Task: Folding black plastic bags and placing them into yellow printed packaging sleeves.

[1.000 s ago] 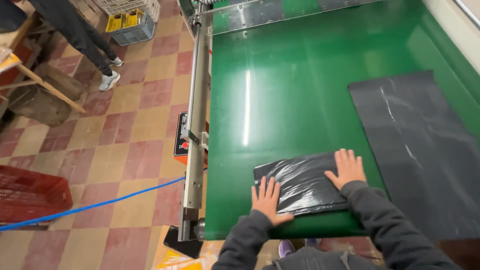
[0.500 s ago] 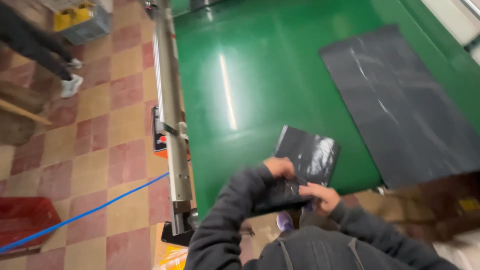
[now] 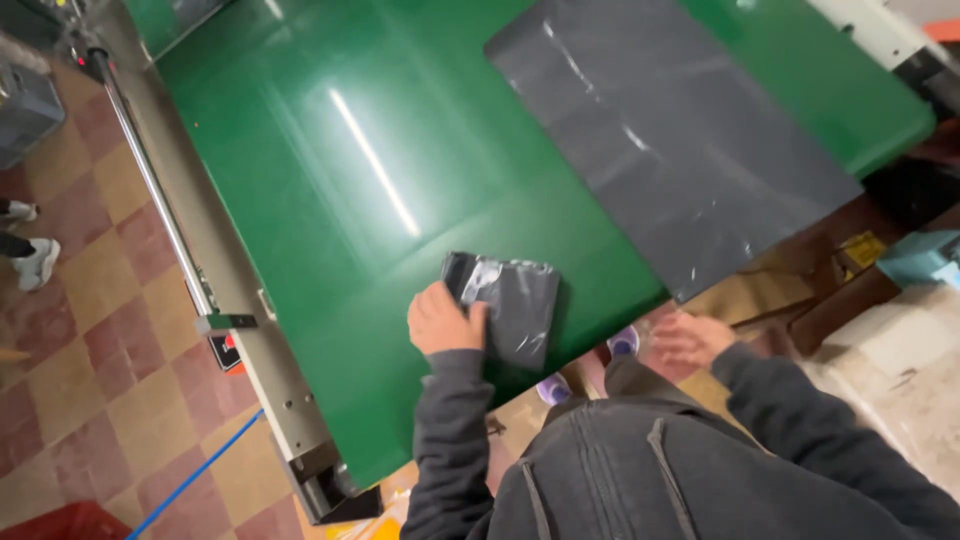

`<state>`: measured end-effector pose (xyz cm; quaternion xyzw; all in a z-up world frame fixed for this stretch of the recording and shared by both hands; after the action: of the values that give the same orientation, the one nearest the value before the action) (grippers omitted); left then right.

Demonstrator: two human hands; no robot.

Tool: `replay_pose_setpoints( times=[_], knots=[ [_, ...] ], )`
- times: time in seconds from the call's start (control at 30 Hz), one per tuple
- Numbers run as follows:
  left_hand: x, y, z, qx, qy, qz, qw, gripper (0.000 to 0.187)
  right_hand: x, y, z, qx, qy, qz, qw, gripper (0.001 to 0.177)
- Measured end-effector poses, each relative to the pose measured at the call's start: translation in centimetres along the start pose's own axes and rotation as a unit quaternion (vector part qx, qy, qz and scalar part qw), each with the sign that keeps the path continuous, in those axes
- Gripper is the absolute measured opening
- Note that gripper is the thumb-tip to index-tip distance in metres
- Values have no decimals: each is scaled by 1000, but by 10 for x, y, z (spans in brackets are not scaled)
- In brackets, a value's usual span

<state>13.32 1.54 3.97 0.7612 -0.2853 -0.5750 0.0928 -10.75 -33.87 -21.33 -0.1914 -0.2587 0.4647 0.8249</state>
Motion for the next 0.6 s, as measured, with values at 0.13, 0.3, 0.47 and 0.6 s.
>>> replay_pose_setpoints(
  times=[0.13, 0.3, 0.47, 0.6],
  knots=[
    [45, 161, 9, 189, -127, 94, 969, 95, -68, -40, -29, -113, -89, -111, 983, 46],
    [210, 216, 41, 380, -208, 134, 891, 78, -156, -39, -90, -288, -128, -29, 948, 40],
    [192, 239, 17, 309, -291, 257, 868, 42, -241, -69, -55, -388, 176, 203, 881, 43],
    [128, 256, -10, 207, -323, 419, 823, 45, -276, -180, -49, -489, 138, 158, 847, 41]
  ],
)
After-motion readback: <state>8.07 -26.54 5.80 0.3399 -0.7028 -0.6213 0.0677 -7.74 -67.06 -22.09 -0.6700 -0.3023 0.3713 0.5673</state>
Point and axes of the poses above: each hand's wrist, its own z-axis away from the middle knuckle, its own x-axis out of the palm, y = z × x, the point moved 5 cm from there along -z, towards the middle knuckle, and after that the axes turned 14 degrees about z, right-handed, at the moved point
